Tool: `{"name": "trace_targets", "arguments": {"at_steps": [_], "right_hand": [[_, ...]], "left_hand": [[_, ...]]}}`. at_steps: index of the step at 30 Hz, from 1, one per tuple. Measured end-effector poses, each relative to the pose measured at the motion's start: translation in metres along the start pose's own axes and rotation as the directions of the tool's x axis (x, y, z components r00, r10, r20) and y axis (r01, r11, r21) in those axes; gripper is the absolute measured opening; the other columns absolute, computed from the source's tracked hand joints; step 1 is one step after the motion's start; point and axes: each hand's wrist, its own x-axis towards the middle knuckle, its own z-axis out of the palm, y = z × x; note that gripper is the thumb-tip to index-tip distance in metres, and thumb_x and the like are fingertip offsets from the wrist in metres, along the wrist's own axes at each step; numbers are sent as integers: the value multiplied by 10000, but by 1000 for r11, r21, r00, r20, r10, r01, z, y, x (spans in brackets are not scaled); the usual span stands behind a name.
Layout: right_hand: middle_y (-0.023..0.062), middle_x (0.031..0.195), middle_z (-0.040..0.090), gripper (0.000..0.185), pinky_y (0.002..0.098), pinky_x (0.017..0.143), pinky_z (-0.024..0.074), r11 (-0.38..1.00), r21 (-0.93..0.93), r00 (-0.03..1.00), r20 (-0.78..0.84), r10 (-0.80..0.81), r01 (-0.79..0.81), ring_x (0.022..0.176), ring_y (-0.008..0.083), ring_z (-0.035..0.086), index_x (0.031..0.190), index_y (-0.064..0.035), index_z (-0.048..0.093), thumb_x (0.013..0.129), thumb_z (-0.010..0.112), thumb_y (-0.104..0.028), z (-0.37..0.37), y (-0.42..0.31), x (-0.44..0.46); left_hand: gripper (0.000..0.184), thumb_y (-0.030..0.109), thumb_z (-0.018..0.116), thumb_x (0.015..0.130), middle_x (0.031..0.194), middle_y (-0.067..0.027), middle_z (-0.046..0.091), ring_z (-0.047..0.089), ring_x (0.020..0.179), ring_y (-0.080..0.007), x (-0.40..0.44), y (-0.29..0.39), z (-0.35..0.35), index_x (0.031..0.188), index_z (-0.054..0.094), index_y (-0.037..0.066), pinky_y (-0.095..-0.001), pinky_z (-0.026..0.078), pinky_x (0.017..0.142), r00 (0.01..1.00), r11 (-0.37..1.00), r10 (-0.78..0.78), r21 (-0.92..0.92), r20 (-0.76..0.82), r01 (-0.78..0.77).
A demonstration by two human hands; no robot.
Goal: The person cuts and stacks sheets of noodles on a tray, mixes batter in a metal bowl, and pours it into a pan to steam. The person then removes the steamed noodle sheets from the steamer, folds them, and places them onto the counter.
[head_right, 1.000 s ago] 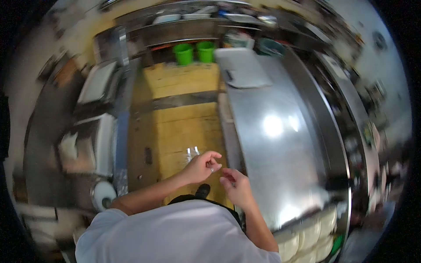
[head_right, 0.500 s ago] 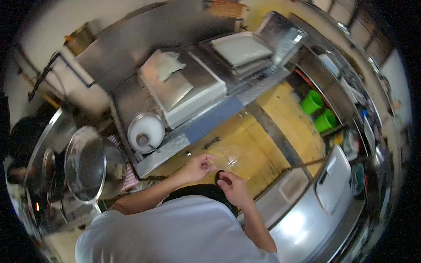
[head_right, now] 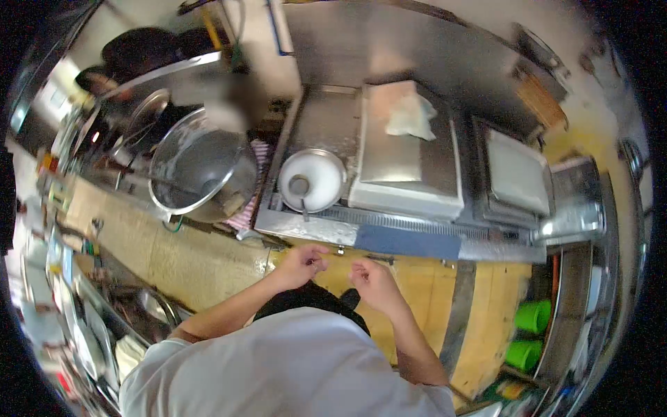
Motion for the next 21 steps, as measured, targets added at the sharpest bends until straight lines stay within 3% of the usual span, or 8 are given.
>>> {"name": "trace_targets", "arguments": {"at_steps": [6, 9, 13, 14, 17, 18, 20, 21], "right_hand": [[193, 1012, 735, 324, 364, 819, 570, 983, -145, 980, 182, -84, 111, 895, 263, 729, 1178, 50, 655, 924, 675, -151, 37, -58, 82], [190, 1031, 732, 314, 359, 809, 570, 962, -76, 946, 214, -243, 264, 884, 253, 726, 1167, 50, 657, 928, 670, -153, 75, -92, 119], [170, 1022, 725, 271, 344, 788, 562, 862, -56, 848, 217, -483, 504, 880, 233, 714, 1138, 41, 656, 917, 682, -115, 129, -184, 168], [167, 1017, 720, 274, 345, 787, 559, 841, -36, 825, 222, -520, 540, 885, 235, 710, 1142, 40, 651, 910, 686, -102, 145, -210, 181], [177, 1073, 692, 326, 349, 771, 554, 709, -57, 700, 230, -676, 703, 918, 245, 696, 1182, 27, 633, 881, 704, -80, 193, -291, 218], [190, 1144, 663, 389, 366, 820, 549, 675, -74, 670, 244, -701, 734, 990, 273, 679, 1230, 15, 609, 868, 712, -81, 208, -319, 227], [208, 1264, 604, 521, 406, 935, 522, 522, -136, 539, 239, -808, 842, 1127, 341, 624, 1319, -16, 561, 830, 729, -81, 241, -366, 244], [213, 1314, 575, 591, 429, 1001, 500, 396, -182, 430, 228, -874, 900, 1193, 382, 587, 1360, -36, 536, 806, 738, -79, 257, -385, 252]], "left_hand": [[242, 95, 684, 963, 893, -24, 688, 616, 765, -95, -45, -4, -82, 1177, 649, -10, -282, 510, 669, 873, 977, 12, -180, -488, -114], [138, 123, 710, 953, 825, -18, 664, 587, 751, -82, -84, 19, -154, 984, 673, -6, -255, 496, 686, 561, 942, -16, -201, -828, -270], [314, 146, 723, 946, 1017, -67, 650, 584, 795, -106, -104, -28, -296, 1161, 569, -23, -258, 490, 683, 33, 932, 224, 204, -974, -301], [470, 193, 746, 933, 1143, -126, 614, 597, 906, -153, -109, -19, -329, 1269, 507, -33, -303, 508, 771, 28, 981, 163, 159, -986, -110], [839, 375, 810, 857, 1342, -255, 553, 552, 1234, -300, -91, -29, -422, 1438, 400, -71, -369, 428, 1065, 54, 980, 195, 191, -979, -60], [667, 325, 764, 908, 1279, -224, 618, 588, 1200, -297, -79, -38, -448, 1380, 479, -52, -377, 455, 1030, 125, 941, 338, 338, -933, -20], [469, 235, 713, 951, 1190, -199, 685, 638, 1146, -294, -60, -14, -464, 1311, 551, -18, -389, 489, 973, 369, 985, 143, 96, -918, -142], [375, 153, 671, 954, 1160, -194, 702, 659, 1116, -297, -51, -4, -462, 1276, 573, -12, -402, 499, 951, 398, 970, 234, 188, -887, -153]]}}
